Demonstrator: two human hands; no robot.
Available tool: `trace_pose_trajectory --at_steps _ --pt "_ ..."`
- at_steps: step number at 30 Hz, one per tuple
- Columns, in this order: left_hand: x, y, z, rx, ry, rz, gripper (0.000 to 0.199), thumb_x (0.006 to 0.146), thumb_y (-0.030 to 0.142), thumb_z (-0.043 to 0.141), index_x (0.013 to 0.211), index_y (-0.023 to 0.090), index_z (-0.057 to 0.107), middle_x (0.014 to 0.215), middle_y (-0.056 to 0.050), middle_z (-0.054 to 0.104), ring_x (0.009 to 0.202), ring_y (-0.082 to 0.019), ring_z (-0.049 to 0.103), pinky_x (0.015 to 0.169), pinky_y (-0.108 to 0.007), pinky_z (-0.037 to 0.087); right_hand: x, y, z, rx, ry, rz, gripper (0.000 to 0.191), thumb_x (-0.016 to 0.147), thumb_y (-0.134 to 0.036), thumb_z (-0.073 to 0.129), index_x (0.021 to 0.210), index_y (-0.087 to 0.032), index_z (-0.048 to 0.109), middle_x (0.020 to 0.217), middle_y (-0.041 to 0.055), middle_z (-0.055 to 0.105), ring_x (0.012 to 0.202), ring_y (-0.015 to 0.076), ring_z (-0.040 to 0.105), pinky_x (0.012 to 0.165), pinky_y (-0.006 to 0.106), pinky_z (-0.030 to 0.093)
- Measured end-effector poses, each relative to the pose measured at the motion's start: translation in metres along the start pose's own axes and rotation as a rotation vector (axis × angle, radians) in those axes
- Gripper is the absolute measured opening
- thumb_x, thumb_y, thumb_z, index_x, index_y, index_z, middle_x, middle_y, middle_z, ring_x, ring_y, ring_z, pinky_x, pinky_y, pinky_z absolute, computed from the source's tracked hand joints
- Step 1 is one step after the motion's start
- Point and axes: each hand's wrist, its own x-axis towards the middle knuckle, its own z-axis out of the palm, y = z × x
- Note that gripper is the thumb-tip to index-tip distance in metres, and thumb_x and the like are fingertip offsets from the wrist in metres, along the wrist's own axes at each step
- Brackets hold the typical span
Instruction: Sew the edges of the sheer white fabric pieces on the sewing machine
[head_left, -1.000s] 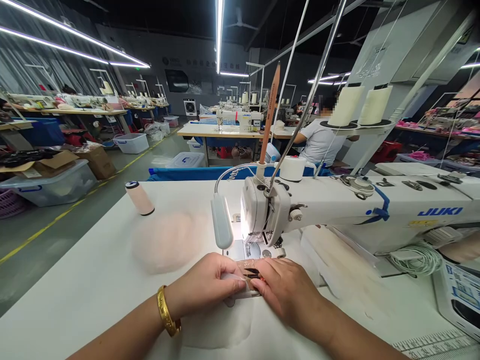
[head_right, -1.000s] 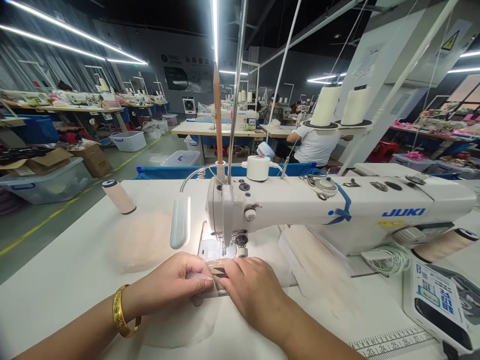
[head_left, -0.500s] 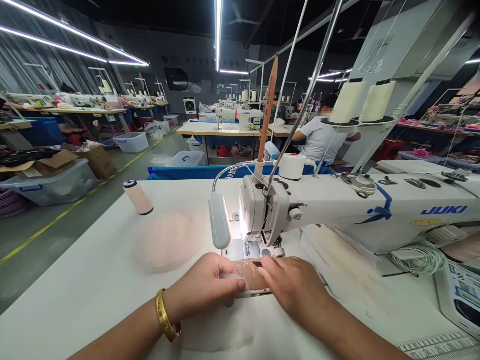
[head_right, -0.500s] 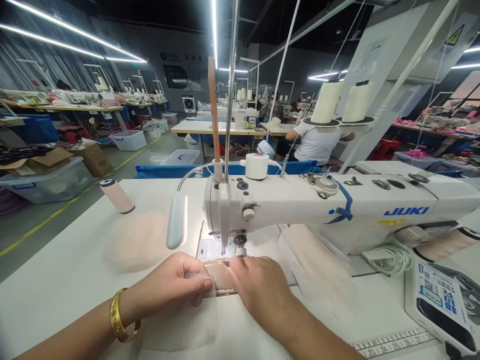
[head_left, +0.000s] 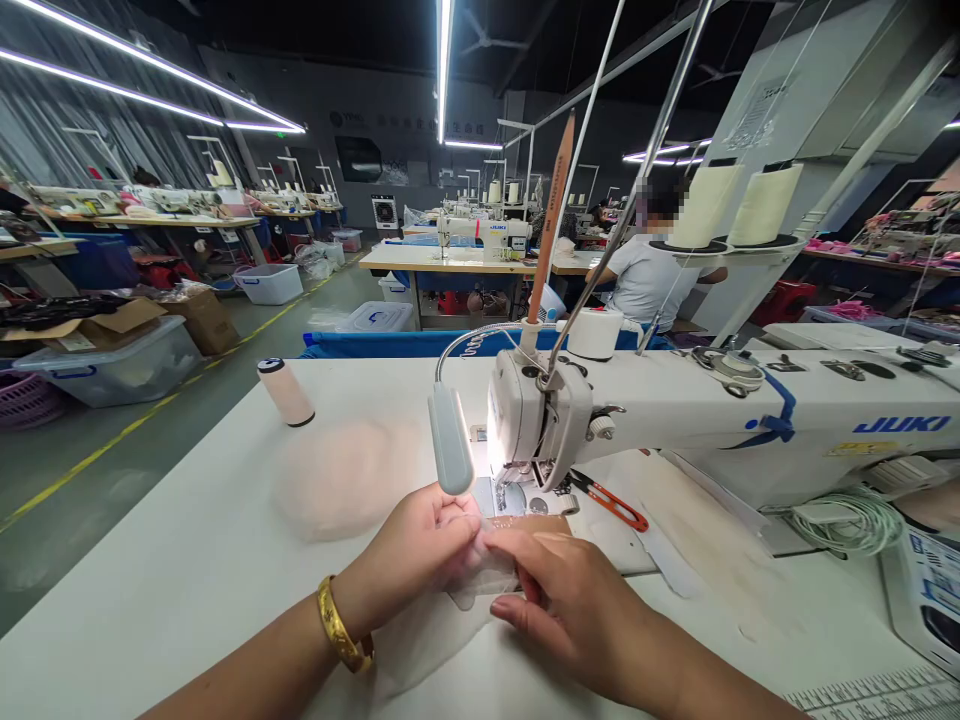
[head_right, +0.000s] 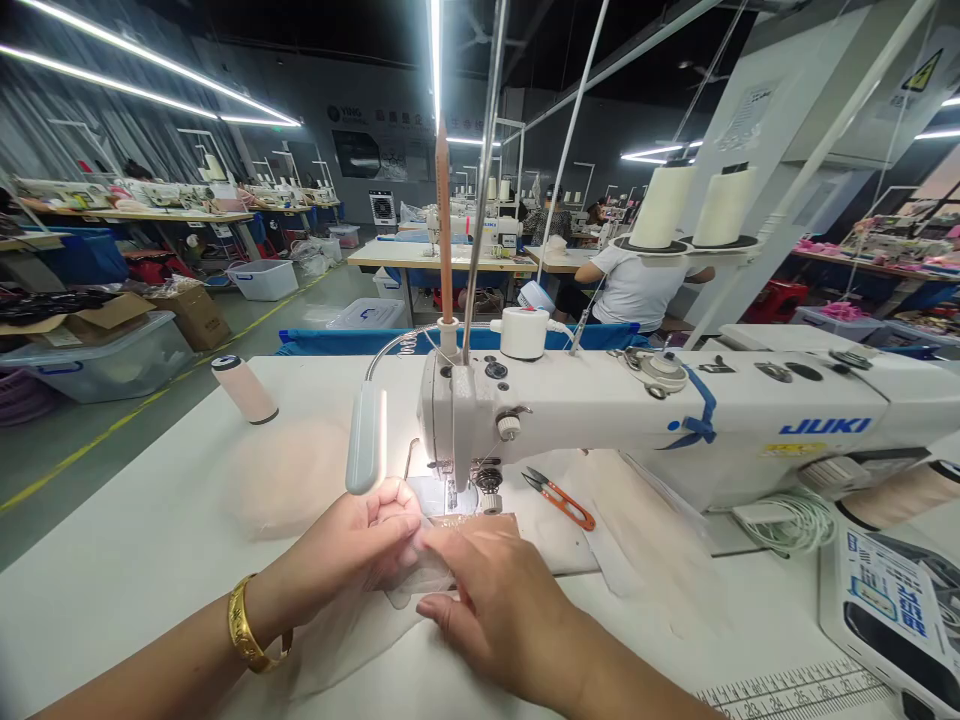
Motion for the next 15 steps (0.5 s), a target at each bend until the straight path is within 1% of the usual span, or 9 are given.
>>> trace_pose_trajectory --at_steps 1,2,4,5,9,11,13,15 --pt "0.0 0.0 -0.001 0.0 -0.006 0.001 0.024 0.072 0.04 0.063 0.075 0.022 0.047 0.06 0.005 0.06 0.053 -0.011 0.045 0.052 -0.023 0.035 0.001 -0.002 0.005 0.005 0.004 -0.029 0.011 0.097 -0.021 0.057 0.107 -0.023 0.06 0.075 -0.003 0.065 0.069 0.0181 0.057 0.066 0.028 0.038" --pt "0.001 -0.001 -0.002 0.009 -0.009 -0.001 0.024 0.072 0.039 0.062 0.076 0.022 0.046 0.06 0.005 0.061 0.053 -0.011 0.044 0.052 -0.023 0.034 0.001 -0.002 0.008 -0.009 0.016 -0.038 0.01 0.096 -0.016 0.052 0.097 -0.023 0.059 0.073 -0.0028 0.064 0.067 0.0176 0.055 0.064 0.028 0.036" --pt "0.003 -0.002 -0.004 0.026 0.001 -0.011 0.023 0.069 0.037 0.061 0.078 0.023 0.045 0.065 0.003 0.064 0.054 -0.011 0.046 0.051 -0.023 0.033 0.002 0.001 0.013 -0.043 0.029 -0.029 0.021 0.094 -0.009 0.043 0.081 -0.023 0.052 0.069 -0.002 0.061 0.063 0.0163 0.052 0.062 0.028 0.033" --pt "0.004 -0.002 -0.005 0.028 0.007 -0.019 0.023 0.068 0.036 0.06 0.079 0.023 0.045 0.067 0.003 0.065 0.055 -0.012 0.047 0.051 -0.023 0.033 0.001 0.003 0.014 -0.053 0.03 -0.023 0.023 0.093 -0.007 0.041 0.078 -0.022 0.05 0.068 -0.0017 0.06 0.062 0.0159 0.05 0.061 0.028 0.032" --pt "0.005 -0.001 -0.005 0.073 0.03 -0.002 0.021 0.065 0.03 0.056 0.082 0.021 0.048 0.073 0.003 0.062 0.066 -0.014 0.054 0.059 -0.024 0.04 0.001 0.006 0.016 -0.077 0.057 -0.035 0.02 0.09 -0.008 0.042 0.079 -0.022 0.05 0.067 -0.0011 0.059 0.061 0.0162 0.049 0.059 0.028 0.031" --pt "0.005 -0.002 -0.004 0.101 0.008 -0.006 0.02 0.068 0.03 0.055 0.085 0.022 0.049 0.071 0.005 0.056 0.063 -0.014 0.054 0.057 -0.025 0.041 0.001 0.005 0.018 -0.089 0.069 -0.054 0.02 0.091 -0.009 0.041 0.08 -0.022 0.05 0.067 -0.0012 0.059 0.061 0.0163 0.049 0.059 0.028 0.031" --pt "0.004 -0.003 -0.001 0.085 -0.044 -0.019 0.021 0.071 0.031 0.054 0.089 0.023 0.047 0.069 0.007 0.048 0.058 -0.015 0.052 0.055 -0.027 0.043 0.003 0.004 0.02 -0.084 0.065 -0.083 0.021 0.091 -0.007 0.04 0.085 -0.022 0.054 0.071 -0.0015 0.061 0.062 0.0161 0.05 0.059 0.028 0.03" --pt "0.005 -0.006 0.0 0.096 -0.075 -0.006 0.022 0.071 0.029 0.052 0.091 0.024 0.046 0.068 0.009 0.044 0.056 -0.014 0.048 0.054 -0.028 0.044 0.005 0.004 0.022 -0.063 0.065 -0.124 0.023 0.087 -0.005 0.041 0.088 -0.023 0.055 0.074 -0.002 0.063 0.064 0.0157 0.051 0.06 0.028 0.03"
